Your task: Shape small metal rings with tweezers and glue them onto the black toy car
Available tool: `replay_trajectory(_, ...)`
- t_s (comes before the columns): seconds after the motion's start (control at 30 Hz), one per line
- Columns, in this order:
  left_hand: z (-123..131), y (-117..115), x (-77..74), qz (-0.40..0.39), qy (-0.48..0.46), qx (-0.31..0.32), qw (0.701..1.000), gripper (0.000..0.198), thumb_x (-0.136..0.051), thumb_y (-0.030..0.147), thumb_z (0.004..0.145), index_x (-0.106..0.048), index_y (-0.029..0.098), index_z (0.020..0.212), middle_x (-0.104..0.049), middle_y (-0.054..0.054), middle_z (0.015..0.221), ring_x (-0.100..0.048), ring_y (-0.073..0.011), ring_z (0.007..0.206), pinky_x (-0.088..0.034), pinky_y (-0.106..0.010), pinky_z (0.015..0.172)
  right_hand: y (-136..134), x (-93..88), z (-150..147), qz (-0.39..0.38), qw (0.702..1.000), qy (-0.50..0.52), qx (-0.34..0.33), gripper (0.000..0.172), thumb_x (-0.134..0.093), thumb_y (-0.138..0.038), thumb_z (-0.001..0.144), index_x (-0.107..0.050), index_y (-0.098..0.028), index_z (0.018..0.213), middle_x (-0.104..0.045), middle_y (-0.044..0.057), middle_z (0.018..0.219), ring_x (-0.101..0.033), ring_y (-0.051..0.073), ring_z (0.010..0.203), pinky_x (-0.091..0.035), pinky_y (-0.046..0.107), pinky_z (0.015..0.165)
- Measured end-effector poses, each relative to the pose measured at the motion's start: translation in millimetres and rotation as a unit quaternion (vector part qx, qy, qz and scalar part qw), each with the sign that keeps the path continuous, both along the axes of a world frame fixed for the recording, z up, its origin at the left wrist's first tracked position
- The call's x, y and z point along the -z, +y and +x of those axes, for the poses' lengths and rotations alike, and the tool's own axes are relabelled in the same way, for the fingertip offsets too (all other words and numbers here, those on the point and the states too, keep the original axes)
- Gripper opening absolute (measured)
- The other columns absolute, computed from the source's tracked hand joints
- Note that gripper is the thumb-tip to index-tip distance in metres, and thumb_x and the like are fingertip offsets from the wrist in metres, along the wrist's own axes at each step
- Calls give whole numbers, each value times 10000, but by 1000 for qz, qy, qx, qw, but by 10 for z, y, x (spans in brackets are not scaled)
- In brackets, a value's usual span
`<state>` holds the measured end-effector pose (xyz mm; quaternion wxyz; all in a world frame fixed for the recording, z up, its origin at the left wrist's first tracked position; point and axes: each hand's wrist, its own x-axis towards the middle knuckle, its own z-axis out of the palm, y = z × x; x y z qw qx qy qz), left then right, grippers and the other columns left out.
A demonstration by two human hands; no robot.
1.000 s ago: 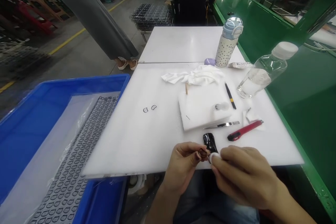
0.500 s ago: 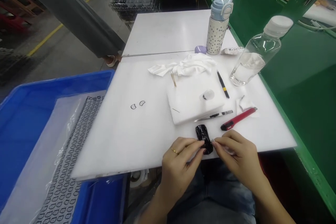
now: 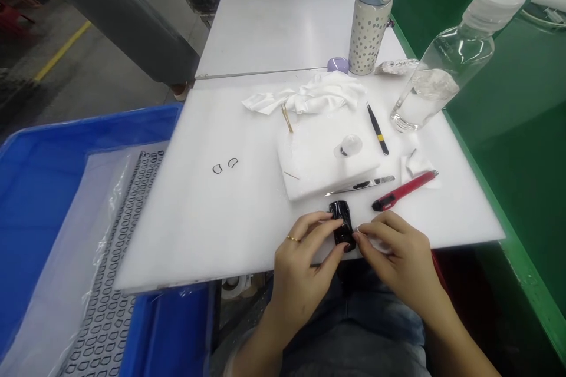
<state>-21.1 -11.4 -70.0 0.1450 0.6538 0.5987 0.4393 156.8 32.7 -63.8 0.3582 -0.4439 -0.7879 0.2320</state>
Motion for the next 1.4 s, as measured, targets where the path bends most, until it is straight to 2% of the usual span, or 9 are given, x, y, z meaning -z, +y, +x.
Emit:
replay_trajectory(0.13,4,4,6,-17,8,1,1000,220,-660,102,936,-747,144,1134,-738,-113,1216,-757,-201,1067,-621,-281,949,7,-30,-1,-3,1000,-13,-16,43,-680,-179,943,-708,-169,912,-615,2,774,-601,86,585,-477,189,510)
replay_trajectory(0.4,16,-30,7,-16,9,-3,1000,214,-651,113,940,-743,142,1131,-741,-124,1221,-768,-213,1062,-638,-293,928,20,-52,-29,-11,999,-33,-9,72,-658,-166,961,-712,-165,913,-643,12,781,-621,86,579,-491,185,509)
replay_trajectory(0.67,-6,8,-3,-31,-6,1,1000,230,-654,126,937,-736,153,1151,-744,-113,1220,-747,-217,1107,-622,-316,980,36,-60,-31,-18,999,-34,-7,70,-663,-189,965,-711,-179,915,-655,13,779,-659,102,609,-514,185,511)
replay_trajectory(0.87,2,-11,17,-29,1,3,1000,247,-662,123,935,-714,172,1172,-728,-113,1244,-759,-223,1068,-638,-340,937,16,-48,-35,1,999,-42,5,44,-675,-191,959,-699,-179,924,-662,10,791,-639,93,590,-513,186,503)
replay_trajectory(1.0,4,-28,25,-19,15,4,1000,248,-635,125,956,-698,175,1191,-723,-121,1247,-759,-217,1040,-641,-345,917,-4,-55,3,-2,999,-38,-20,15,-679,-189,950,-681,-186,965,-668,21,821,-658,111,628,-531,207,521)
replay_trajectory(1.17,-1,-25,19,-20,21,3,1000,241,-625,137,969,-692,169,1199,-718,-129,1250,-757,-202,998,-641,-333,893,-15,-72,28,-16,998,-51,-42,142,-716,-238,920,-644,-200,1036,-665,29,874,-660,128,660,-540,227,525)
replay_trajectory(1.4,-15,-23,-5,-26,35,15,999,283,-606,136,976,-673,158,1250,-726,-134,1316,-718,-249,1174,-627,-371,976,-38,-61,-34,-13,998,-61,-9,72,-685,-219,926,-628,-194,961,-643,6,817,-616,102,593,-491,215,498)
